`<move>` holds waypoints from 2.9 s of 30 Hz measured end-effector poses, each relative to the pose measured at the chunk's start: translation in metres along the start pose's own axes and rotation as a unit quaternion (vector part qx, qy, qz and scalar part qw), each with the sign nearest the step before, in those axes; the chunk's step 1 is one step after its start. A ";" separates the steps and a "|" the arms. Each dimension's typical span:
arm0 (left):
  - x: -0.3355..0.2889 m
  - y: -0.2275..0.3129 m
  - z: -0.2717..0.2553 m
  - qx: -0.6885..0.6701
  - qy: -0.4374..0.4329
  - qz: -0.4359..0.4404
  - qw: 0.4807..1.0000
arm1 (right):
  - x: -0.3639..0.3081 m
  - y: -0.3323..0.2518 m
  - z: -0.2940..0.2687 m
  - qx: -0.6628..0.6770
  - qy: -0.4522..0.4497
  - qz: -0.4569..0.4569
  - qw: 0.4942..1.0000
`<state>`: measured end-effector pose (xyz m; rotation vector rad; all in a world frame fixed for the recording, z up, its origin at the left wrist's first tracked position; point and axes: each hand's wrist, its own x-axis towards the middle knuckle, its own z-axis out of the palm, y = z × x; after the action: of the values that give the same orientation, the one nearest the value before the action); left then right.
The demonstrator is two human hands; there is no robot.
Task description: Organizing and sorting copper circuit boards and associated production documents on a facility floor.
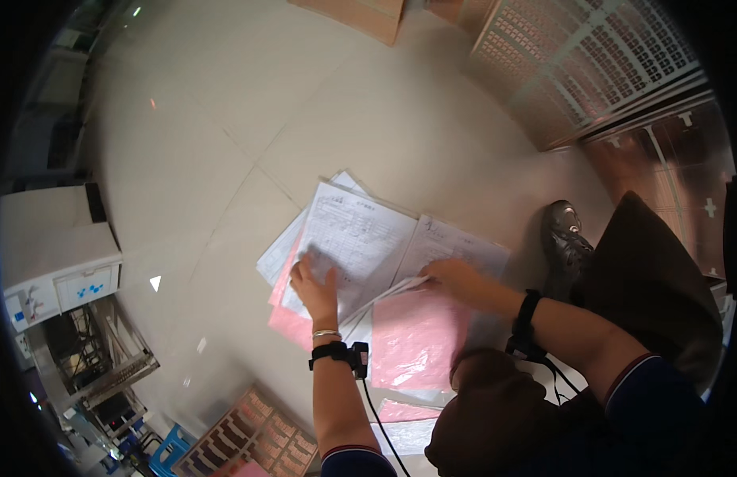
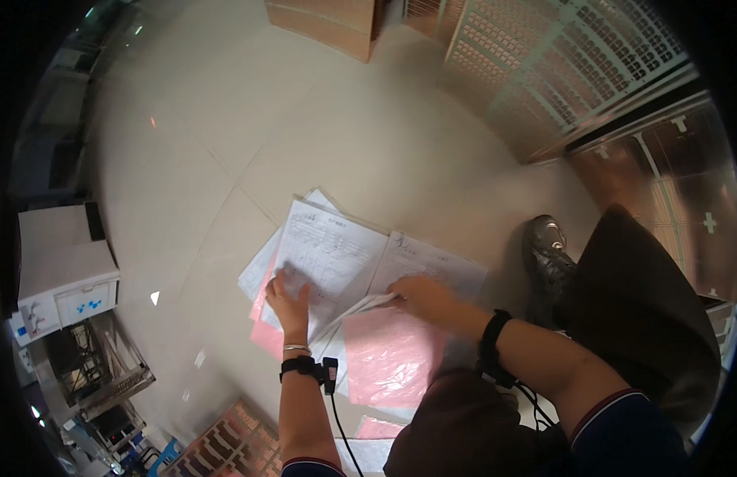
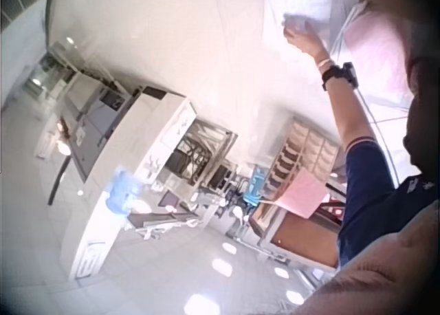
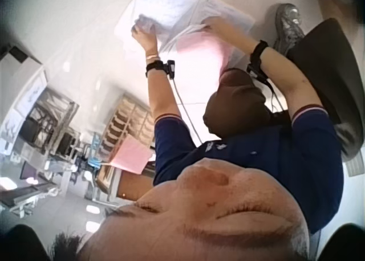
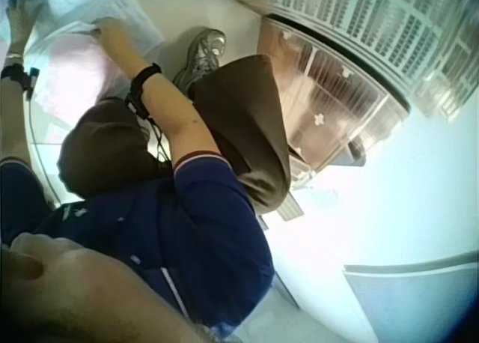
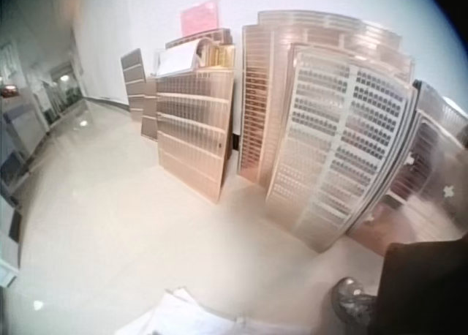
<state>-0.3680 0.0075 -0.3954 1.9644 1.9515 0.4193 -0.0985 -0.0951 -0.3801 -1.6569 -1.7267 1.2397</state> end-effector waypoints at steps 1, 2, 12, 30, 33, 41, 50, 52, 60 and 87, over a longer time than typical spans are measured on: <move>0.000 -0.003 0.001 -0.003 -0.004 0.001 1.000 | 0.000 -0.012 -0.003 -0.001 0.001 0.005 1.000; 0.000 -0.008 0.000 0.020 0.007 -0.004 1.000 | -0.003 -0.025 -0.007 0.015 -0.034 0.016 0.999; 0.015 -0.003 -0.005 0.031 -0.022 -0.021 0.999 | -0.018 -0.003 -0.008 0.079 -0.016 0.088 0.993; 0.013 0.012 -0.018 0.084 -0.088 -0.125 0.985 | 0.000 0.018 -0.020 -0.184 0.212 0.111 0.954; 0.007 0.014 -0.014 0.087 -0.044 -0.118 0.988 | -0.016 0.034 -0.022 -0.213 0.256 0.108 0.937; 0.004 -0.015 -0.006 -0.018 0.002 -0.038 0.999 | -0.028 0.035 -0.014 0.102 0.072 0.050 0.991; 0.000 -0.017 -0.027 -0.157 0.013 -0.034 0.987 | -0.029 -0.025 -0.049 0.020 -0.148 -0.214 0.965; 0.003 -0.012 -0.039 -0.179 0.045 -0.086 0.979 | -0.026 -0.031 -0.048 0.003 -0.182 -0.247 0.952; -0.031 0.015 -0.041 -0.304 -0.115 0.088 0.942 | -0.018 -0.042 -0.038 0.050 0.007 0.013 0.999; 0.024 0.001 -0.025 0.158 0.014 -0.067 0.985 | -0.005 -0.031 -0.040 -0.073 0.027 0.024 0.997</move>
<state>-0.3773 0.0321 -0.3732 1.9983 2.2686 0.1053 -0.0826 -0.0842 -0.3333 -1.8086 -1.7912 1.1009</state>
